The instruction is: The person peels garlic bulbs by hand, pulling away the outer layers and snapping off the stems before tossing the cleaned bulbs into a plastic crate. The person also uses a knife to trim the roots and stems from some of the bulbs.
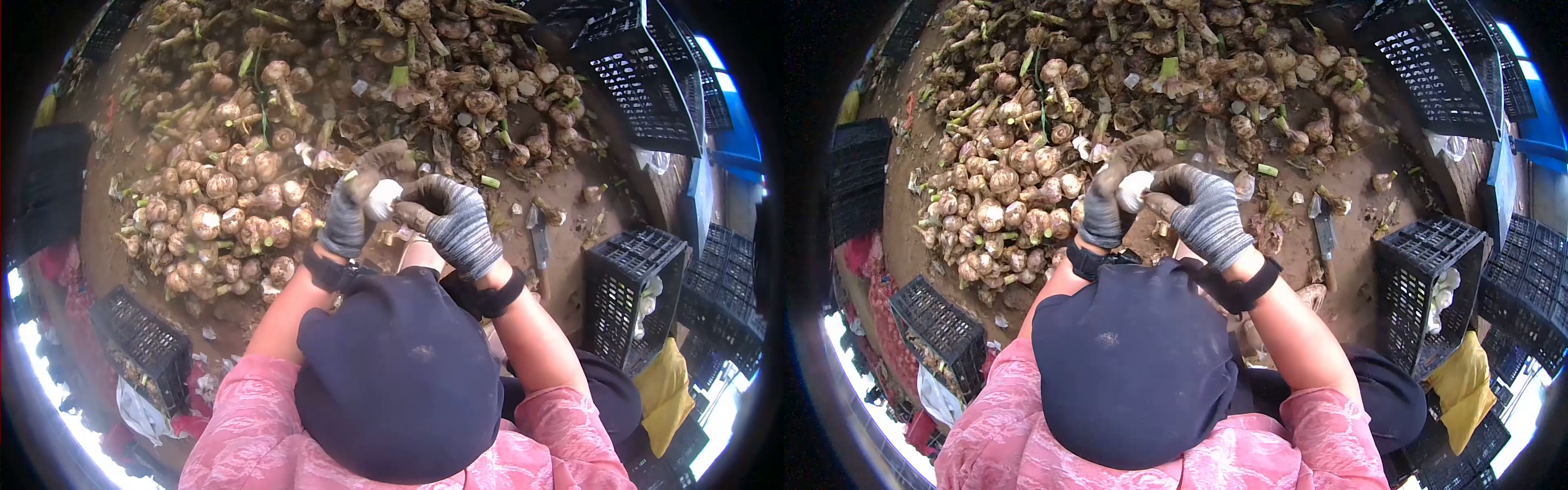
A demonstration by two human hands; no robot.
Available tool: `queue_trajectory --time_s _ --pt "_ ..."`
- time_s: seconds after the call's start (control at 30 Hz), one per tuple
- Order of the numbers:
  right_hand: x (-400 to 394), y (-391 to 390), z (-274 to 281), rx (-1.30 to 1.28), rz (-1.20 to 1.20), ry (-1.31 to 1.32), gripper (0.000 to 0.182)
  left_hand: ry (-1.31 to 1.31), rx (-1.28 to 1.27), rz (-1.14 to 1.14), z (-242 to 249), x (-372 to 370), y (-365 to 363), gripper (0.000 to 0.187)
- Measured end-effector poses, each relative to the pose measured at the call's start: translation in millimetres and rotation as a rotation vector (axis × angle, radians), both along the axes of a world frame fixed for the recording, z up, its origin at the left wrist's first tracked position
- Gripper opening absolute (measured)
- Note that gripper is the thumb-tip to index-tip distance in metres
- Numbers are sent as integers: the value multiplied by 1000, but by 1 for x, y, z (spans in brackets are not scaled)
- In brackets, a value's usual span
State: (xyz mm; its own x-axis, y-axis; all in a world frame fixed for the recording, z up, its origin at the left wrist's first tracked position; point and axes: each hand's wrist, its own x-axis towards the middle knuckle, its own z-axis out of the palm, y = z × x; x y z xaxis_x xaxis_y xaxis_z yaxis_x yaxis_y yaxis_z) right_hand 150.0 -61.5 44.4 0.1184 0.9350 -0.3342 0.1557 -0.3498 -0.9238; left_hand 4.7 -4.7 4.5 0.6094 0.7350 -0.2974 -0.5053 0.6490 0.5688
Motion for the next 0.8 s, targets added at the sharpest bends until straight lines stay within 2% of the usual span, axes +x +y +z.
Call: queue_trajectory --time_s 0.07,0.13,0.17,0.2,0.27,0.33,0.4,0.47,0.5,0.53,0.6,0.63,0.67,0.73,0.8 --pt "-4 -3 -1 5 -19 22 20 232 64 6 -10 2 1 57" --pt "0 -5 2 -26 -208 445 15 223 90 -4 -13 0 3 54" --pt "5 -5 1 -13 -263 427 13 187 35 27 -13 -1 3 51" --pt "11 -6 2 -26 -346 539 16 152 -20 58 -13 -1 3 48" --pt "28 -8 -26 114 12 13 23 125 -40 120 -20 -1 3 45" --pt "27 -12 -27 240 269 -861 26 139 -39 136 -18 -2 4 44" --pt "24 -8 -19 278 245 -793 24 154 -6 117 -18 -2 5 44" --pt "9 -3 -3 -52 16 -79 27 237 183 48 -11 -2 1 34" --pt "6 -2 -1 -42 44 -107 32 265 273 86 -11 3 -1 31" --pt "3 0 -2 -29 72 -221 30 262 275 84 -11 5 -1 31" --pt "-1 1 -2 -36 125 -316 26 373 532 181 -11 6 -1 30" --pt "-5 -1 -4 -37 127 -314 26 354 394 166 -11 4 -4 29" --pt "-8 -4 -9 14 80 -250 24 357 393 165 -9 3 -5 29" --pt "-7 -5 -9 67 30 -188 23 205 275 173 -4 3 -2 29" --pt "7 -4 1 -35 -272 483 22 255 264 169 -4 0 0 30"
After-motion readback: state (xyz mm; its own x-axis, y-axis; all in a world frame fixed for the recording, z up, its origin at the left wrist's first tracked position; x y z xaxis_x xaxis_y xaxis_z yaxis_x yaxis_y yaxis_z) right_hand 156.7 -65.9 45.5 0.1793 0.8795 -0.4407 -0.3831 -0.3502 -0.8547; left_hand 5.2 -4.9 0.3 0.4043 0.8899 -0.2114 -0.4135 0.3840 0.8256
